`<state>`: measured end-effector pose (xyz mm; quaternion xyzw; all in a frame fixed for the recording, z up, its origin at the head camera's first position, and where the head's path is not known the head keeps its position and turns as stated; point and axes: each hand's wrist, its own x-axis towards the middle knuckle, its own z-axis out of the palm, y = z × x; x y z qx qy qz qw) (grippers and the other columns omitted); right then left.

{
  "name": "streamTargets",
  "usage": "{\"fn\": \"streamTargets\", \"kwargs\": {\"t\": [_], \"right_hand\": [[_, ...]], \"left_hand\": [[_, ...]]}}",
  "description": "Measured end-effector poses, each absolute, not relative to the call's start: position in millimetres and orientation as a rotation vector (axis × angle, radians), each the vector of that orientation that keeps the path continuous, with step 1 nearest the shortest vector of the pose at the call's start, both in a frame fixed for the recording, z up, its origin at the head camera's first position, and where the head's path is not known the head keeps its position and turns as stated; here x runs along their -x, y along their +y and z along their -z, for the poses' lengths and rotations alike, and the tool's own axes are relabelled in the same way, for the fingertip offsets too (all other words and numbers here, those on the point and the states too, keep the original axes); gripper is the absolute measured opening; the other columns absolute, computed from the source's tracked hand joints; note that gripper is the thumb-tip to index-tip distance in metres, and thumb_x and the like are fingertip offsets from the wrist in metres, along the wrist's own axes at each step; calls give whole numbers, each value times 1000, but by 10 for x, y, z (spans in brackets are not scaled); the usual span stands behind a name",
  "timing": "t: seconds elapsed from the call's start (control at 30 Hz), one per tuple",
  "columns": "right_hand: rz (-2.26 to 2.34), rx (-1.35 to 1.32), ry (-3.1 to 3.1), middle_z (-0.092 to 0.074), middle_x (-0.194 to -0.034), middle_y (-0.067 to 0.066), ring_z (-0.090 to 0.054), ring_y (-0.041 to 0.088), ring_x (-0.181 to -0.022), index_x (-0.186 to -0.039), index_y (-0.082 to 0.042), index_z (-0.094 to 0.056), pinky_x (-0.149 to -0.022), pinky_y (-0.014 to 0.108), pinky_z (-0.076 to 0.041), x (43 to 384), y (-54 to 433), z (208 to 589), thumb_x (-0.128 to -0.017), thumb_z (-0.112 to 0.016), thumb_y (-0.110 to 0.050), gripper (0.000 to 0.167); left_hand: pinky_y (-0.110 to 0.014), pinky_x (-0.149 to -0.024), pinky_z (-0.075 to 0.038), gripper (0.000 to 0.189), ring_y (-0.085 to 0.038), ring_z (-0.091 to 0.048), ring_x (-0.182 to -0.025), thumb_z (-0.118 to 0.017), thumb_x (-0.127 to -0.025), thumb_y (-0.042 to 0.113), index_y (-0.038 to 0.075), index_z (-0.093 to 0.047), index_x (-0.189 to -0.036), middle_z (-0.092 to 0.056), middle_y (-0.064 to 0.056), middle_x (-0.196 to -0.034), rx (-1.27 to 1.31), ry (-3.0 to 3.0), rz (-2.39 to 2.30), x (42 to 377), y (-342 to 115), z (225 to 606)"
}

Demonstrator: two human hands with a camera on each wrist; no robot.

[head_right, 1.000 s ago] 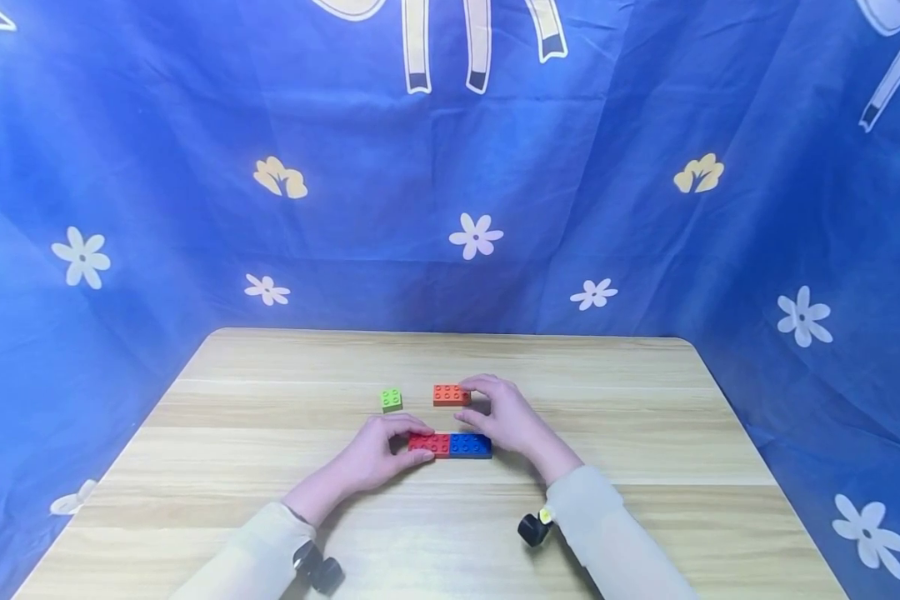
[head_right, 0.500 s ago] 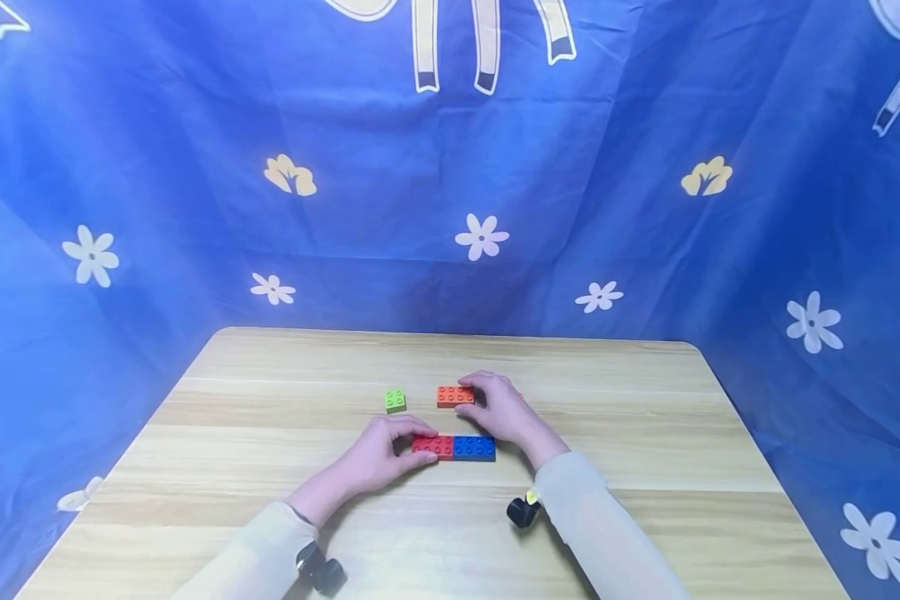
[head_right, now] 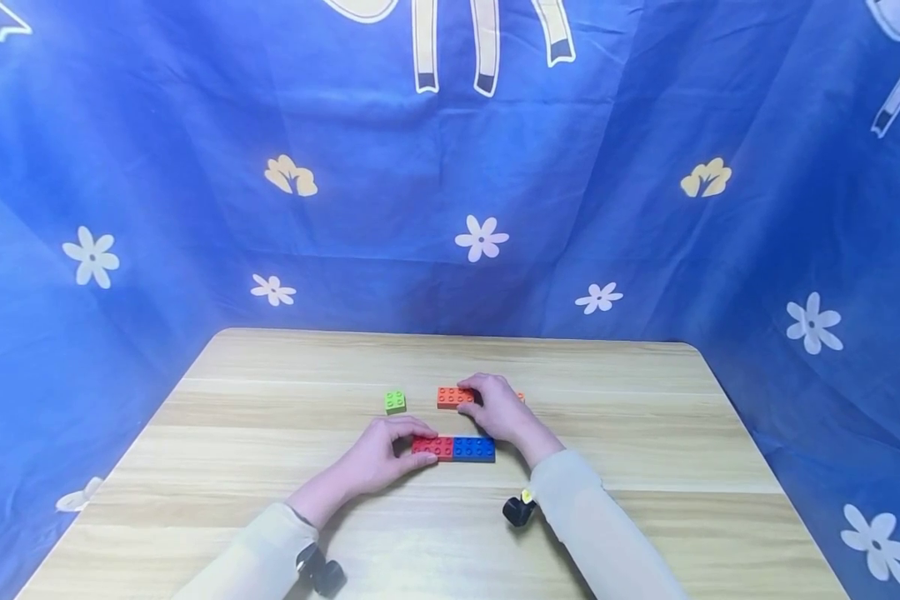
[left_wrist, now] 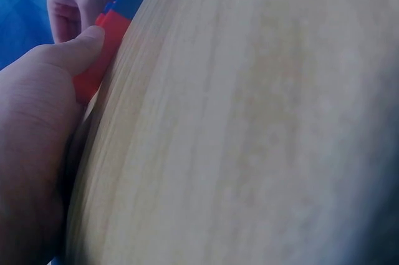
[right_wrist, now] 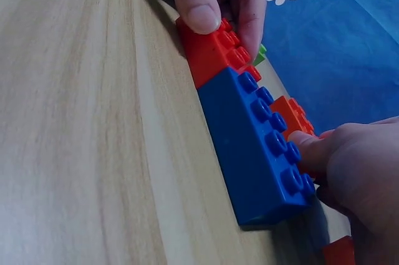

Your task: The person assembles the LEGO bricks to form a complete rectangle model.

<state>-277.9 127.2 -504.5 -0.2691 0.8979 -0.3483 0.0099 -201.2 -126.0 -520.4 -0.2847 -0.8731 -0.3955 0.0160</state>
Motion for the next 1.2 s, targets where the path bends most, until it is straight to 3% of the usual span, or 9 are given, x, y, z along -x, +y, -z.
{"fn": "streamTargets", "kwargs": {"t": [0.3, 0.9, 1.2], "right_hand": [[1165, 880, 2802, -72, -125, 9, -66, 28, -119, -131, 0, -71, -109, 47, -49, 2718, 1306, 4984, -97, -80, -13, 38], [1160, 875, 2812, -70, -132, 6, -64, 27, -125, -135, -2, -70, -111, 47, -48, 2538, 1363, 4765, -99, -78, -19, 40], [1177, 920, 2824, -71, -131, 2, -65, 25, -124, -134, -7, -71, -109, 46, -49, 2444, 1411, 4681, -98, -79, -21, 39]], "left_hand": [[-41, -107, -50, 34, -12, -66, -117, -85, -92, 33, 17, -78, -121, -74, 8, -121, 888, -2709, 1233, 1999, -1259, 5203], [-41, -108, -49, 34, -12, -66, -117, -86, -92, 33, 18, -79, -121, -74, 9, -121, 856, -2723, 1241, 1973, -1251, 5235], [-45, -107, -50, 37, -18, -67, -118, -85, -92, 36, 14, -78, -122, -74, 4, -123, 881, -2682, 1234, 1972, -1250, 5231]]}}
